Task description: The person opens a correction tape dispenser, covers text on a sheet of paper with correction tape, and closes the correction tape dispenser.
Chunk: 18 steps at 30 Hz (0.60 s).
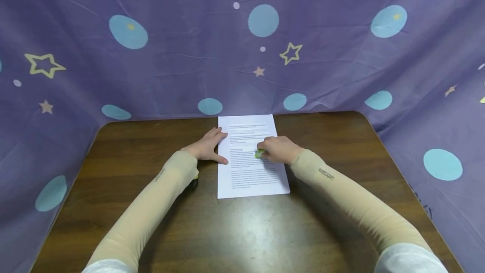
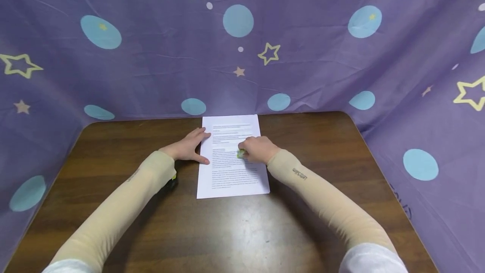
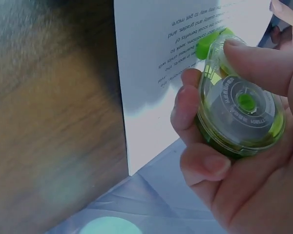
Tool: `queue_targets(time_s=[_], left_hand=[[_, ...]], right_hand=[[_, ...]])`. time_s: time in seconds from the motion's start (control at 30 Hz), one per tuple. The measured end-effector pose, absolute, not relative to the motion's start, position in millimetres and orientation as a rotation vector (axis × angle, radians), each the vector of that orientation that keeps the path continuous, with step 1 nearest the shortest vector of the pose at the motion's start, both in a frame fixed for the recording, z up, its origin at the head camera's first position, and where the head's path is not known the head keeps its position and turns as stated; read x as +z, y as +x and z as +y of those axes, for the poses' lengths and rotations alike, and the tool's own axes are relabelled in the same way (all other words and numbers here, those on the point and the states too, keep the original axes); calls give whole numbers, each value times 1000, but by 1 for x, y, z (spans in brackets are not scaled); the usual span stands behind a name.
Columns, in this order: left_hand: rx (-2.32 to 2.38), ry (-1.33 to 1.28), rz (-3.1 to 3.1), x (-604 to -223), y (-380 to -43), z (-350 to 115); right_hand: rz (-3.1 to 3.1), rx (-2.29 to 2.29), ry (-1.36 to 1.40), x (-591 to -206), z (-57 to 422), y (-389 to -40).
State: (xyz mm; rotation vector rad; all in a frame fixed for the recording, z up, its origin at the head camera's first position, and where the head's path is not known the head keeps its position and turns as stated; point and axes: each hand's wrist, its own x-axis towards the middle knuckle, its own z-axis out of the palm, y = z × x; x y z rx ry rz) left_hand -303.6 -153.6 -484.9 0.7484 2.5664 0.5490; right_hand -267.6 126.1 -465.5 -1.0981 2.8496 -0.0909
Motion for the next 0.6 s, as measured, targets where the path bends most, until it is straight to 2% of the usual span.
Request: queue_targets(time_s=[0.6], left_hand=[[534, 732, 2580, -487, -305, -153]], right_hand=[[2884, 3, -1042, -463, 133, -265]])
